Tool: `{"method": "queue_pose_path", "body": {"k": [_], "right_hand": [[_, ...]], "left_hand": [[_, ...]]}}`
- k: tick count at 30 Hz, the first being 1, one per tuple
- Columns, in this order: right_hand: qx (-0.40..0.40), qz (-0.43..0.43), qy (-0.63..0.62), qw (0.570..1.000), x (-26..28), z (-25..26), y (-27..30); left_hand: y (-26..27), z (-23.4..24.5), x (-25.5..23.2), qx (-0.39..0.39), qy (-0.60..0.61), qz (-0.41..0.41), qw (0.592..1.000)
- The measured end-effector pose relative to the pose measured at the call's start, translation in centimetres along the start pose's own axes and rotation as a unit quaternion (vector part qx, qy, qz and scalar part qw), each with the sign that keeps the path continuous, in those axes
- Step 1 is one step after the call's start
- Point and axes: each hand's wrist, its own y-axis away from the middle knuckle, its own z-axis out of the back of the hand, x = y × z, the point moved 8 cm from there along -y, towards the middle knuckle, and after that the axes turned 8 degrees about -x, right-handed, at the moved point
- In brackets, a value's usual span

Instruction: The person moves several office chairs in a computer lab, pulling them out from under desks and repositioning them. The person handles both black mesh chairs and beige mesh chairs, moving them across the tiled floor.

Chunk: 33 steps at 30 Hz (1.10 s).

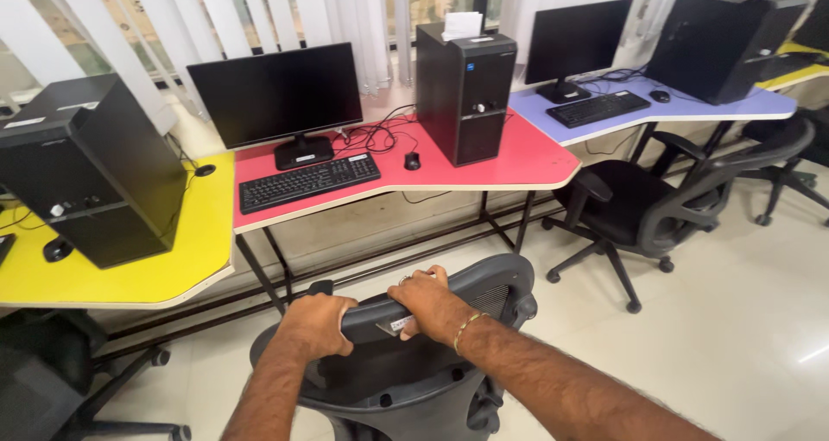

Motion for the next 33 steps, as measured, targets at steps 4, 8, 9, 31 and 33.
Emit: {"method": "queue_pose_path", "body": {"k": [4,8,9,31,33], "right_hand": [[0.005,-0.007,-0.002,1.000,1.3,-1.0,-2.7],[-0.002,0.009,-0.013,1.000,2.8,-1.7,-5.7],[-0.010,0.016,-0.019,1.000,3.3,-1.9,-6.3],[0.000,0.133,-0.039,0.990,9.0,-4.5,-23.8],[0.006,0.138,-0.034,0.990,9.5,-5.1,-24.8]], "left_hand": [[-0.7,0.4,2.8,0.013,-0.019,0.022,0.999],[-1.4,0.7,5.9,0.026,-0.026,0.070,0.997],[-1.4,0.6,6.7,0.031,-0.029,0.080,0.996],[-4.6,3.7,21.4,-0.008,0.004,0.209,0.978],[-4.4,4.2,22.0,-0.005,0.006,0.214,0.977]]}}
